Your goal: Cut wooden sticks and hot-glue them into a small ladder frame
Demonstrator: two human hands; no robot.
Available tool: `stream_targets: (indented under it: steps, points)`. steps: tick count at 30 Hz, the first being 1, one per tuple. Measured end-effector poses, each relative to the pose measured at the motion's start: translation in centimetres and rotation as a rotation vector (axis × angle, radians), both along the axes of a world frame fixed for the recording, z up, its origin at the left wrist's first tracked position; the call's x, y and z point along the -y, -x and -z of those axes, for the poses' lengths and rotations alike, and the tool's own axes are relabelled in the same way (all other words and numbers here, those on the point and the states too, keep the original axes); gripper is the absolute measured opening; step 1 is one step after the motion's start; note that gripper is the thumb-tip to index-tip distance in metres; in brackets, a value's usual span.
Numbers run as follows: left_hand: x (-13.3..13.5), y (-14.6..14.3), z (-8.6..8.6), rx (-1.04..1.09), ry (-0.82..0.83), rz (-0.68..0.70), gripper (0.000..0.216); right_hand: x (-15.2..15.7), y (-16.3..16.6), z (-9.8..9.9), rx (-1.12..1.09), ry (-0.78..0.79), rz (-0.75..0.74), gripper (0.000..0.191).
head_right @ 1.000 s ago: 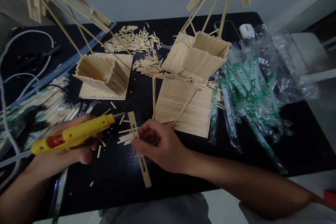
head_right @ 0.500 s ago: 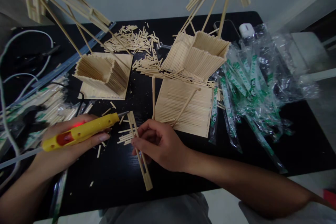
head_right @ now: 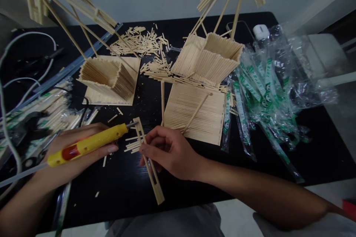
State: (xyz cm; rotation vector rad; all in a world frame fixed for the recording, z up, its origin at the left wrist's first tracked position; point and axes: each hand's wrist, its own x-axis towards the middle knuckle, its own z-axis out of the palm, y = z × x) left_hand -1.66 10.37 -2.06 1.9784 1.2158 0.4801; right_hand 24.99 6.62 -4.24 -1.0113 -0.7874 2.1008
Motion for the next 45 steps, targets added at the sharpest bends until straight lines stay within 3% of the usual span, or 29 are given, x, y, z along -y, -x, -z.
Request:
stream_targets:
  steps: [15, 30, 38, 45]
  points:
    - [0.03, -0.37, 0.17, 0.024, -0.028, 0.100, 0.012, -0.11, -0.04, -0.02, 0.018, 0.010, 0.000, 0.033]
    - [-0.05, -0.56, 0.04, 0.017, -0.138, -0.029, 0.010, -0.05, 0.07, -0.08, 0.050, -0.007, -0.017, 0.031]
    - [0.08, -0.17, -0.23, 0.078, -0.100, 0.113, 0.009, -0.09, -0.07, -0.08, 0.038, -0.005, -0.003, 0.029]
    - [-0.18, -0.27, 0.36, 0.121, -0.150, 0.149, 0.006, -0.05, -0.01, -0.09, 0.021, -0.019, -0.005, 0.029]
